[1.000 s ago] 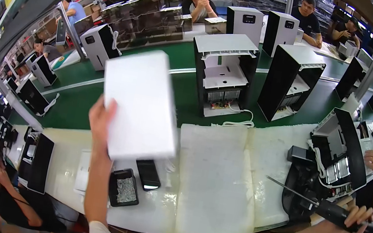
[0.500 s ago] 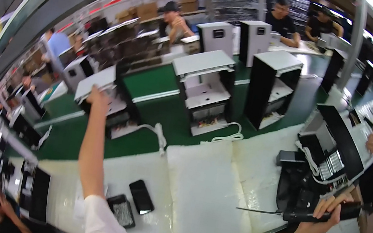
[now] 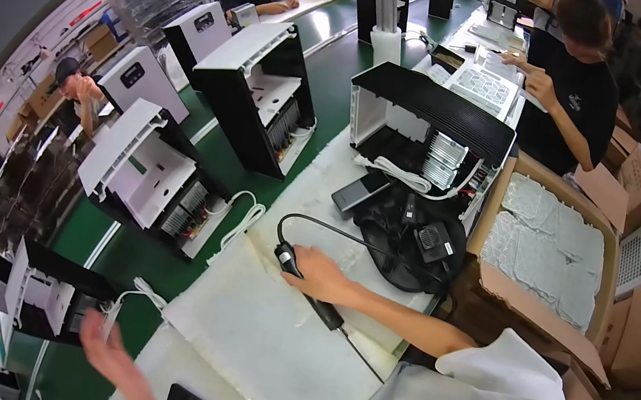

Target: Installing internal components into an electronic housing and securing them using an electric screwdriver.

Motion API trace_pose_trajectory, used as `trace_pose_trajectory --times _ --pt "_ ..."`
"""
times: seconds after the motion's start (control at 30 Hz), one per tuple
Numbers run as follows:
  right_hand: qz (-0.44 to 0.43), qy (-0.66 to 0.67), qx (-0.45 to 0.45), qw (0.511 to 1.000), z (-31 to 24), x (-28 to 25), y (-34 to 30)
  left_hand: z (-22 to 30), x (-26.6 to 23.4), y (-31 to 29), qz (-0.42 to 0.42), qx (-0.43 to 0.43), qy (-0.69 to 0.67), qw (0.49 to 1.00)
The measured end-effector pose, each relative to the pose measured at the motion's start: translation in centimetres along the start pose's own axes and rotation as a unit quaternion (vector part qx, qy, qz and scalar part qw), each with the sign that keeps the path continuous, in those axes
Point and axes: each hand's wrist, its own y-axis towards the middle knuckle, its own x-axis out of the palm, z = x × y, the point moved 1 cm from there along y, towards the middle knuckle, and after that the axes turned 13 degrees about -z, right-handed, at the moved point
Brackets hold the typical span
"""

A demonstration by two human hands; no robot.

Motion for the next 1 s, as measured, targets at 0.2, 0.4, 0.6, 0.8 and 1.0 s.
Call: trace_pose_trajectory --times 0.2,0.4,0.6,0.8,1.0 --pt "0.152 -0.152 -0.056 0.975 -4.4 -14.5 -5.0 -3.8 11.1 -20.0 -0.219 -0.209 -0.084 0.949" --pt "0.152 -0.374 0.235 0.884 6.5 -31.9 -7.2 -6.0 13.5 -25.1 -0.270 -0.153 -0.021 0.950" --pt "-0.039 -0.306 0.251 0.917 9.5 -33.5 -6.2 -5.1 11.9 -25.0 -0.265 -0.146 -0.066 0.951" --pt "-0.011 -0.288 0.232 0.929 8.6 -32.2 -6.5 -3.5 12.8 -24.0 -0.249 -0.084 -0.118 0.958" --pt "0.067 -0.381 0.123 0.914 8.5 -29.1 -6.3 1.1 18.9 -21.1 -0.409 -0.017 -0.143 0.901"
